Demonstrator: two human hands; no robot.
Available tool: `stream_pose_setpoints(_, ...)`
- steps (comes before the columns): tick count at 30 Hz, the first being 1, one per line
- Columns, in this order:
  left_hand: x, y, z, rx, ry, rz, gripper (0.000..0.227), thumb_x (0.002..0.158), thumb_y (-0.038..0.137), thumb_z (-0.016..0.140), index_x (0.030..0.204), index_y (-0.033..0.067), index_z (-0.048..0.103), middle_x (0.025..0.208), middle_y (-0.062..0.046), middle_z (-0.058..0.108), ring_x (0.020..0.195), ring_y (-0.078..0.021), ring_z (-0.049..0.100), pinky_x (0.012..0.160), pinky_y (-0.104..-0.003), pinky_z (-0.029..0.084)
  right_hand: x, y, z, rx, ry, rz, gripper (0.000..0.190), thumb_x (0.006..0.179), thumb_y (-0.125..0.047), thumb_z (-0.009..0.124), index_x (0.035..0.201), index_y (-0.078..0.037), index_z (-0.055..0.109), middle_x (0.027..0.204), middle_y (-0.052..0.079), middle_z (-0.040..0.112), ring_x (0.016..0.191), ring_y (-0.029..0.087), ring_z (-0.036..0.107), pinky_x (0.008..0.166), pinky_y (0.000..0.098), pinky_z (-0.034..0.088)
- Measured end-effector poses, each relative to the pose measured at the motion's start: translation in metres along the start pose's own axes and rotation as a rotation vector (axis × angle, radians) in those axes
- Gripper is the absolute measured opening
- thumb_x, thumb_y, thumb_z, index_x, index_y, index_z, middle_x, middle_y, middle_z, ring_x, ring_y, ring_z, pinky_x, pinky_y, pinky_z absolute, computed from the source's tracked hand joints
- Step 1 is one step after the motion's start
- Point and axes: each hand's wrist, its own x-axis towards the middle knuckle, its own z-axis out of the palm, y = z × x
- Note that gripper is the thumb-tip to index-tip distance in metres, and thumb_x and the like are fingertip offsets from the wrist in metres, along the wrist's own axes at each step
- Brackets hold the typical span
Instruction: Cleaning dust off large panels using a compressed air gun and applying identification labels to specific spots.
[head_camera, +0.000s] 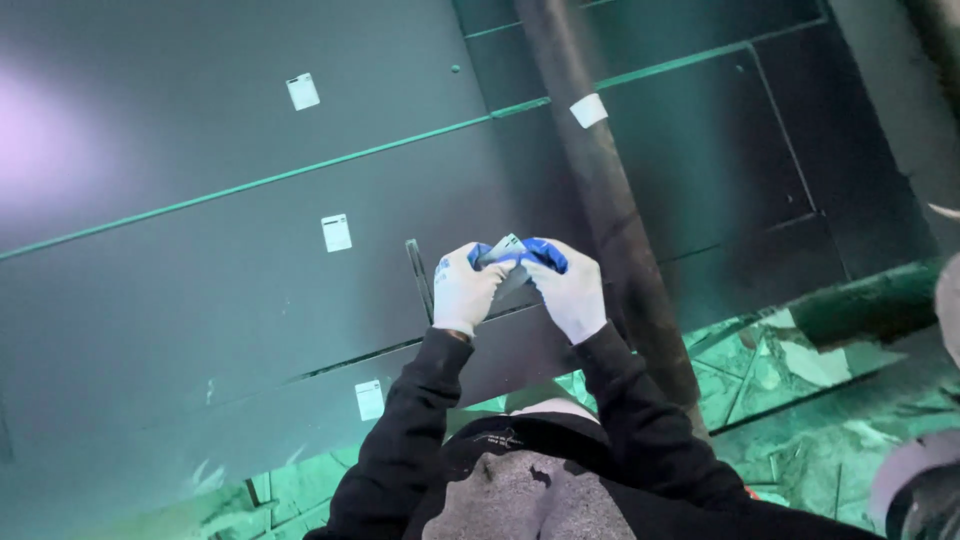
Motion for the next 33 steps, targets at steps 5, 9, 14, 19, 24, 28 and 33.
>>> stream_pose_setpoints(5, 0.007, 0.015, -0.003, 0.002, 0.075, -0.005, 0.018, 0.092, 0.031, 0.094, 0.099, 0.0163, 0.086, 0.081, -0.009, 0.084, 0.084, -0.0304, 0.088, 0.074, -0.040, 0.073, 0.034, -0.007, -0.008, -0.168, 0.063, -0.160, 0.028, 0.097, -0.006, 0.095, 0.123, -0.015, 0.092, 0.108, 0.012, 0.091, 0.101, 0.023, 0.088, 0.085, 0.0417, 0.072)
stream_pose_setpoints(9, 0.000, 0.007, -0.009, 0.046, 0.108, 0.063, 0.024, 0.093, 0.034, 0.096, 0.096, 0.0139, 0.082, 0.088, -0.014, 0.085, 0.094, -0.0396, 0.087, 0.084, -0.051, 0.072, 0.101, 0.001, -0.052, -0.162, 0.156, -0.209, 0.024, 0.098, -0.011, 0.092, 0.121, -0.017, 0.091, 0.110, 0.011, 0.089, 0.107, 0.019, 0.085, 0.097, 0.0437, 0.069)
stream_pose_setpoints(14, 0.004, -0.057, -0.004, 0.011, 0.124, -0.071, 0.025, 0.097, 0.038, 0.091, 0.095, 0.0148, 0.082, 0.089, -0.012, 0.083, 0.093, -0.0327, 0.083, 0.087, -0.049, 0.066, 0.230, -0.018, -0.139, 0.107, 0.532, -0.113, 0.007, 0.101, -0.015, 0.085, 0.102, -0.020, 0.089, 0.088, -0.001, 0.081, 0.078, 0.010, 0.075, 0.065, 0.0288, 0.074)
stream_pose_setpoints(19, -0.041, -0.097, 0.008, -0.129, 0.172, -0.193, 0.021, 0.095, 0.024, 0.086, 0.083, 0.0146, 0.072, 0.081, -0.005, 0.070, 0.082, -0.0226, 0.066, 0.075, -0.041, 0.060, 0.402, 0.052, -0.177, 0.225, 0.599, -0.104, 0.010, 0.095, -0.007, 0.092, 0.091, -0.014, 0.089, 0.074, -0.003, 0.075, 0.071, 0.006, 0.069, 0.065, 0.0270, 0.067)
stream_pose_setpoints(24, -0.079, -0.109, -0.005, -0.197, 0.250, -0.409, 0.013, 0.101, 0.019, 0.083, 0.095, 0.0077, 0.084, 0.087, -0.006, 0.078, 0.081, -0.0181, 0.062, 0.076, -0.034, 0.053, 0.457, 0.023, -0.143, 0.111, 0.526, 0.027, 0.008, 0.089, -0.013, 0.093, 0.095, -0.017, 0.096, 0.083, 0.002, 0.087, 0.067, 0.013, 0.077, 0.049, 0.0325, 0.061)
stream_pose_setpoints(28, -0.073, -0.138, -0.008, -0.236, 0.342, -0.402, 0.014, 0.100, 0.019, 0.083, 0.104, 0.0058, 0.087, 0.096, -0.006, 0.085, 0.090, -0.0171, 0.069, 0.086, -0.033, 0.057, 0.494, 0.019, -0.111, -0.023, 0.467, -0.001, 0.013, 0.089, -0.012, 0.101, 0.085, -0.020, 0.091, 0.080, 0.001, 0.086, 0.066, 0.013, 0.079, 0.061, 0.0317, 0.067)
stream_pose_setpoints(33, -0.054, -0.098, -0.020, -0.231, 0.332, -0.363, 0.016, 0.101, 0.020, 0.080, 0.105, 0.0055, 0.087, 0.093, -0.008, 0.083, 0.086, -0.0184, 0.067, 0.080, -0.035, 0.055, 0.528, 0.038, -0.106, -0.453, 0.435, -0.097, 0.010, 0.086, -0.026, 0.104, 0.093, -0.027, 0.098, 0.100, 0.002, 0.094, 0.104, 0.028, 0.087, 0.107, 0.0388, 0.067)
